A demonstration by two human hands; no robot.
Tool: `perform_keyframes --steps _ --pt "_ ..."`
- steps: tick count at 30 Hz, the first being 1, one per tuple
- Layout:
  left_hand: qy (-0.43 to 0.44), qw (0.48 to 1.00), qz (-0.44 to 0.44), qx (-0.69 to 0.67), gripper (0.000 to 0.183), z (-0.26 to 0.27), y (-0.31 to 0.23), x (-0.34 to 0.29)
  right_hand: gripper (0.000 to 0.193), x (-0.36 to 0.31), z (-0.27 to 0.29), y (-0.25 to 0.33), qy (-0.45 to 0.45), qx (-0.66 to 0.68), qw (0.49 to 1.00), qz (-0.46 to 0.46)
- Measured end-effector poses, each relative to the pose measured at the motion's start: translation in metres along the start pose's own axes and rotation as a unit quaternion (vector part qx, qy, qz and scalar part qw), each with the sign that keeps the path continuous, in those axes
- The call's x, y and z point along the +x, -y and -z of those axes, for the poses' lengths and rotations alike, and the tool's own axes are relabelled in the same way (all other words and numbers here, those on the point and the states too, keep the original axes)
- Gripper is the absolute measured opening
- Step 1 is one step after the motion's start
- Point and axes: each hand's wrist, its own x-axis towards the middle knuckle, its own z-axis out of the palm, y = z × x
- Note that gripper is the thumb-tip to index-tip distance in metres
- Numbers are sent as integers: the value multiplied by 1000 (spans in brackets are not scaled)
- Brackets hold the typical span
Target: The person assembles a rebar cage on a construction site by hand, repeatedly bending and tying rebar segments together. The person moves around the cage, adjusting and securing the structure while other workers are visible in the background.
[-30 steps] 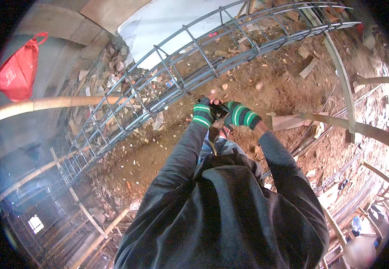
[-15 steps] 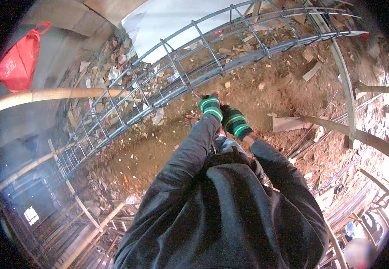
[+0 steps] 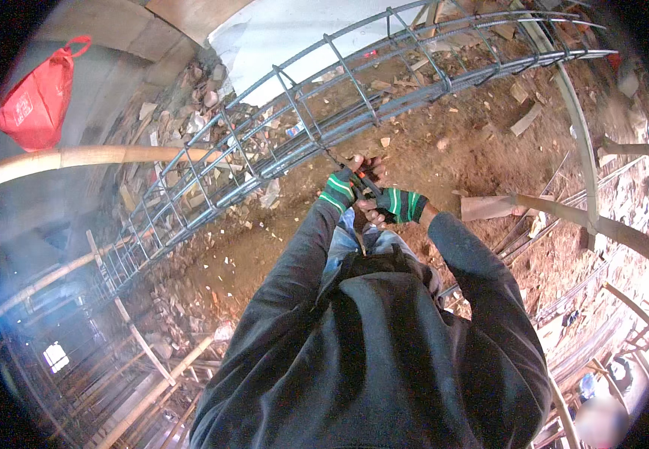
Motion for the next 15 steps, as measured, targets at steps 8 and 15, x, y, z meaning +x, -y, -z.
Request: perform_keyframes --steps 8,15 --pt "-199 977 -69 -8 49 -26 10 16 31 3 -20 -20 -468 -566 621 274" --pt "-363 924 -114 -20 46 -40 17 26 46 30 -19 -34 -506 -574 567 304"
